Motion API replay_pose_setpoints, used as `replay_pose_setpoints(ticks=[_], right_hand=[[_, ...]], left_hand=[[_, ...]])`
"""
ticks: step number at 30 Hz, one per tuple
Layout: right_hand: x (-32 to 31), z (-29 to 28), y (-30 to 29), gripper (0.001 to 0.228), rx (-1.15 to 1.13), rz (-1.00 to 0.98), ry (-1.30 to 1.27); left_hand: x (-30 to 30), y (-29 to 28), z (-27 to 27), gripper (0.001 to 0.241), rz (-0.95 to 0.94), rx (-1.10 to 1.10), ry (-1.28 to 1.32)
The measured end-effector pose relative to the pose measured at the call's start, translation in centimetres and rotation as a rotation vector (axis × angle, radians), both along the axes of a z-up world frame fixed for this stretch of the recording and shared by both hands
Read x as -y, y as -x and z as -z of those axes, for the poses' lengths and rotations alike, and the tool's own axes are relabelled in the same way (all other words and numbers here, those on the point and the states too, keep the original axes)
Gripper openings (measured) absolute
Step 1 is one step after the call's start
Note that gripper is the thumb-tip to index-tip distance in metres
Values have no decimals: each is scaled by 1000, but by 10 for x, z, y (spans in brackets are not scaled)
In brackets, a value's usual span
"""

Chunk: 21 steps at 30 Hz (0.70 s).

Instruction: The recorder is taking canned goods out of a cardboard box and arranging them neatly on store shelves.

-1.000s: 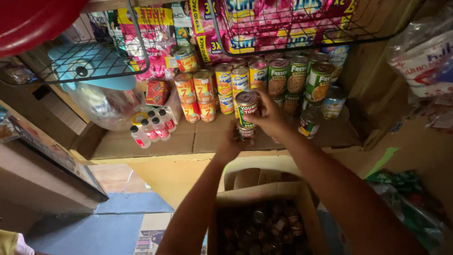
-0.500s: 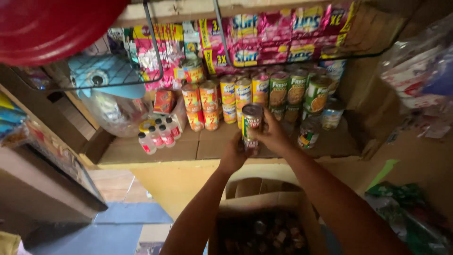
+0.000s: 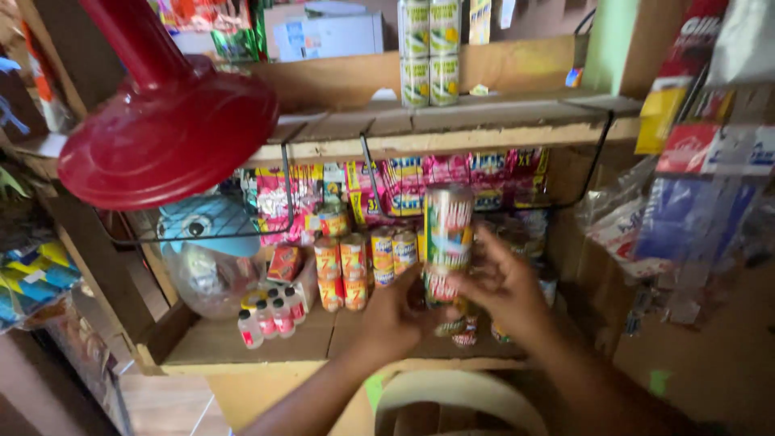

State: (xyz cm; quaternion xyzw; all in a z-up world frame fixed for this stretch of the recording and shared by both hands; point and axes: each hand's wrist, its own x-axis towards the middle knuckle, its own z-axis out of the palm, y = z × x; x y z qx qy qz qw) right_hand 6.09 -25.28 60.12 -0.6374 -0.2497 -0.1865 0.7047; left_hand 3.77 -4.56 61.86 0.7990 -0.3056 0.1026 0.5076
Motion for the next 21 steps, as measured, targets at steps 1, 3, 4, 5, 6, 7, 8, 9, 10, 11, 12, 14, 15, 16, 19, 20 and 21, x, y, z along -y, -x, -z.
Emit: replay_pose_setpoints(ticks=[1,3,4,5,6,7,8,9,10,11,12,14,15,16,19,20,21], right_hand=[[3,-24,3,88,12,-1,2],[7,-70,9,87,120,14,33],[9,-95,10,87,135,14,35],[11,-120,11,86,201,51,82],[13,-145,12,84,266,88,128],[14,-165,6,84,278,86,129],[14,-185,0,83,292,131,174],[15,-205,-6,83,305,176,217],[14,-221,-16,83,315,173,216],[13,-237,-26,83,330,149,240],[12,-252,-36,82,343,125,264],[6,-275,-56,81,327,123,307],[2,-288,-66,79,304,123,351],[1,-294,-90,79,311,116,351],[-1,-297,-169,82,303,180,435],[-2,-294,-201,82,397,205,473],[-3,-292,-233,81,490,231,510]], left_hand=[[2,9,-29,65,-1,12,2],[7,30,-87,71,11,-133,0],[8,20,-101,71,11,-119,1],[9,11,-116,69,79,-3,41],[10,1,-131,68,148,110,78],[11,-11,-149,68,146,123,79],[12,-23,-166,61,150,163,65],[13,-35,-183,54,154,204,51],[13,-38,-202,54,151,213,51],[13,-41,-220,53,40,195,-33],[14,-45,-238,52,-69,173,-115],[13,-117,-247,52,39,221,-52],[11,-153,-252,52,152,260,8],[12,-167,-255,52,145,266,9],[10,-207,-256,50,53,163,155],[8,-220,-258,45,-69,150,25],[5,-233,-261,40,-191,135,-105]])
